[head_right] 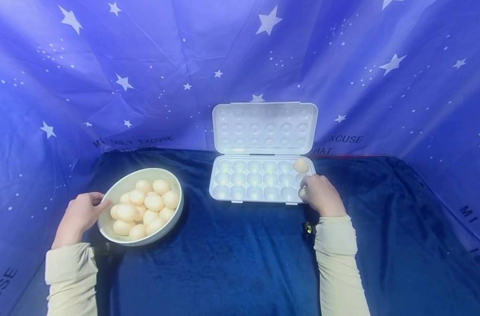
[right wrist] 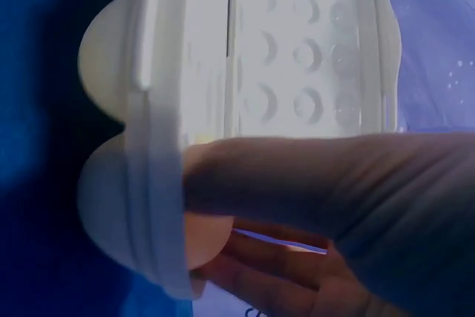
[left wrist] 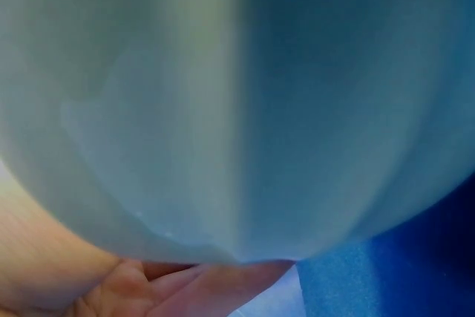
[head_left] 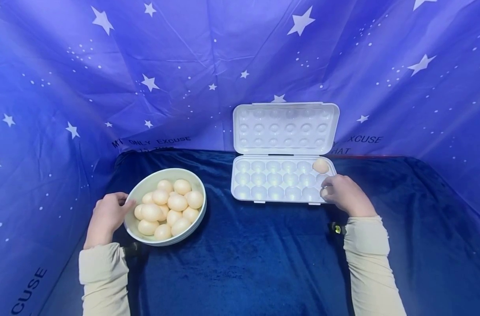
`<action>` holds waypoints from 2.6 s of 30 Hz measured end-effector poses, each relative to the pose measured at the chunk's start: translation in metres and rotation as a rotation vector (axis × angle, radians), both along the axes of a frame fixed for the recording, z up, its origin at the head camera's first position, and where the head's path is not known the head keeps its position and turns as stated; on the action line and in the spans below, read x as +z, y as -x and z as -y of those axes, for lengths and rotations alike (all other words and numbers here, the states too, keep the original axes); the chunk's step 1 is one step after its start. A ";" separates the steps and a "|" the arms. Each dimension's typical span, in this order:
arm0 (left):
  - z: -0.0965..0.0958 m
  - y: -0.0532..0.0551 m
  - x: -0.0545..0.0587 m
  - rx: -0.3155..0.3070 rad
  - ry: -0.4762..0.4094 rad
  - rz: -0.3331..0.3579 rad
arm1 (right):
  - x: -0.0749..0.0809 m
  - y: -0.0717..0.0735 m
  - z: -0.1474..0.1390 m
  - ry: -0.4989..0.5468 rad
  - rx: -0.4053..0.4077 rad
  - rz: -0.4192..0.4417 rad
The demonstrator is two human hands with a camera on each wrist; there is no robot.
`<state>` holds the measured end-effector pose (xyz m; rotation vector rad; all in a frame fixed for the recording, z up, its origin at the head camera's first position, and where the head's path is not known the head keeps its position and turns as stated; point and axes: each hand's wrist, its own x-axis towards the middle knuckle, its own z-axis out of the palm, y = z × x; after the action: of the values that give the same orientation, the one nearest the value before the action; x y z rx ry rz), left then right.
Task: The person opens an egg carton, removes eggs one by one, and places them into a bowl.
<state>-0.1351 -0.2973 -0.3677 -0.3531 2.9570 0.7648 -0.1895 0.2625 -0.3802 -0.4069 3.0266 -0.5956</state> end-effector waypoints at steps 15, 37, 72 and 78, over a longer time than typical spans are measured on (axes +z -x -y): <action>-0.001 -0.001 0.002 0.008 -0.007 0.009 | 0.000 0.000 -0.002 0.052 -0.053 0.000; -0.001 -0.001 0.001 0.015 -0.013 0.023 | 0.013 -0.004 0.014 0.163 -0.118 -0.206; 0.000 0.002 0.002 0.014 -0.050 0.020 | 0.028 -0.011 0.221 0.681 0.308 -0.267; 0.001 0.001 0.000 0.018 -0.048 0.026 | 0.017 -0.022 0.256 0.625 0.437 -0.278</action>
<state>-0.1364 -0.2988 -0.3678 -0.3838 2.9098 0.8248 -0.1674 0.0064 -0.3628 -1.2136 2.7516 -1.5324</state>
